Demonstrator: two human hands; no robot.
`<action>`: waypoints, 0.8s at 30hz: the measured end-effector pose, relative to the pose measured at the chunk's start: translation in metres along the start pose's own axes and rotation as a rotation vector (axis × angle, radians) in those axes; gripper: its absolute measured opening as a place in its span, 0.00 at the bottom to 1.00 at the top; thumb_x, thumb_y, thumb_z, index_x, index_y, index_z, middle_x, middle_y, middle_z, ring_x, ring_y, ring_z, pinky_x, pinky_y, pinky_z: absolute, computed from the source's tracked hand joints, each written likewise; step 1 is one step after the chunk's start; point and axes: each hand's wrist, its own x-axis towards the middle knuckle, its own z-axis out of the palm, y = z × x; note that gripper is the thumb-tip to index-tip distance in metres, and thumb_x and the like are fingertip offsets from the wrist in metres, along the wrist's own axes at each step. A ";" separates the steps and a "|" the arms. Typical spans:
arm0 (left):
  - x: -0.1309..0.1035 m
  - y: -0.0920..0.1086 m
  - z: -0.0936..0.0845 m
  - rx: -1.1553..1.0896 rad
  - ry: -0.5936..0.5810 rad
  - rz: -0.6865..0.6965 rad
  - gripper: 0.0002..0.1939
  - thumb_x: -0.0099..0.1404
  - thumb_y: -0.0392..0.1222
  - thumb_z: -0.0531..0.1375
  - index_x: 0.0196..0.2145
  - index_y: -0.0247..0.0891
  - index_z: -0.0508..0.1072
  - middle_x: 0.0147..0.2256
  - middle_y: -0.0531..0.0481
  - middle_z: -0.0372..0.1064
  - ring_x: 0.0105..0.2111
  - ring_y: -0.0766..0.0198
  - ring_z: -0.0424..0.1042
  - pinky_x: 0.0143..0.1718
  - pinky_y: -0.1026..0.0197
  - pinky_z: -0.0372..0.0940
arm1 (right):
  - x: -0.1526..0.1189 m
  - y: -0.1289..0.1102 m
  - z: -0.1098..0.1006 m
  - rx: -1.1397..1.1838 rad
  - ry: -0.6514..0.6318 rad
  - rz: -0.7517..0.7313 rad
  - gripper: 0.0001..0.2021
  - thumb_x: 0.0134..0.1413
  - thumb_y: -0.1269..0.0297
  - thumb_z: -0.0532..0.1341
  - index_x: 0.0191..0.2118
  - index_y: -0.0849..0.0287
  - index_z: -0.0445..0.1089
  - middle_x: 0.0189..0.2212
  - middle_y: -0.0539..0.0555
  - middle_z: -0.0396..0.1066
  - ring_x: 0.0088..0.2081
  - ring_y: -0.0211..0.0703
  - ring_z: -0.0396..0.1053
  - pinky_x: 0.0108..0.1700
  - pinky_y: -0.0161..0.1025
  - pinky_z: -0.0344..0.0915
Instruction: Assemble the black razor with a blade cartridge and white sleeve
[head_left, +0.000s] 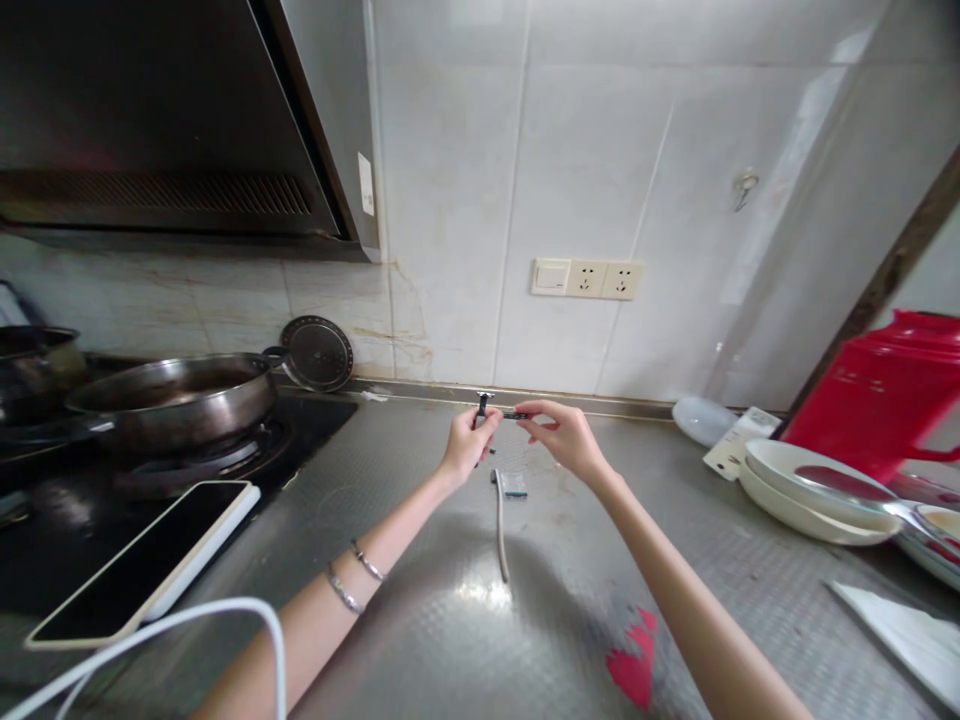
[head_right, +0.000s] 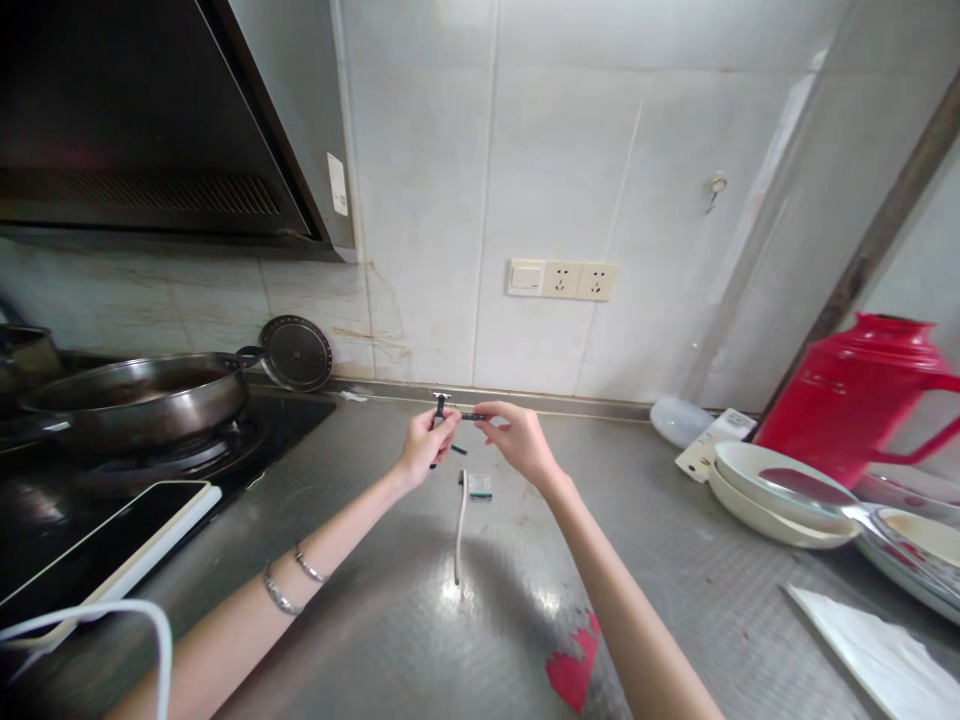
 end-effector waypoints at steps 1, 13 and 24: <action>0.000 0.000 0.000 -0.003 0.004 -0.002 0.16 0.52 0.52 0.60 0.31 0.35 0.67 0.14 0.63 0.49 0.11 0.77 0.47 0.11 0.71 0.43 | 0.000 0.000 0.000 -0.002 0.001 0.003 0.13 0.48 0.60 0.59 0.38 0.59 0.73 0.33 0.54 0.73 0.30 0.41 0.70 0.27 0.38 0.73; 0.001 0.001 -0.001 -0.096 0.031 -0.019 0.16 0.51 0.52 0.61 0.30 0.36 0.66 0.14 0.63 0.48 0.11 0.77 0.46 0.10 0.72 0.42 | 0.000 -0.002 -0.003 0.031 0.026 0.046 0.13 0.46 0.57 0.60 0.35 0.60 0.75 0.30 0.54 0.73 0.27 0.40 0.69 0.24 0.37 0.72; 0.001 -0.005 -0.002 -0.066 0.012 -0.020 0.18 0.51 0.53 0.61 0.32 0.36 0.66 0.15 0.62 0.48 0.12 0.77 0.46 0.11 0.73 0.42 | 0.001 0.001 0.000 0.216 0.041 0.205 0.15 0.40 0.57 0.64 0.32 0.64 0.72 0.28 0.55 0.72 0.29 0.42 0.69 0.23 0.39 0.73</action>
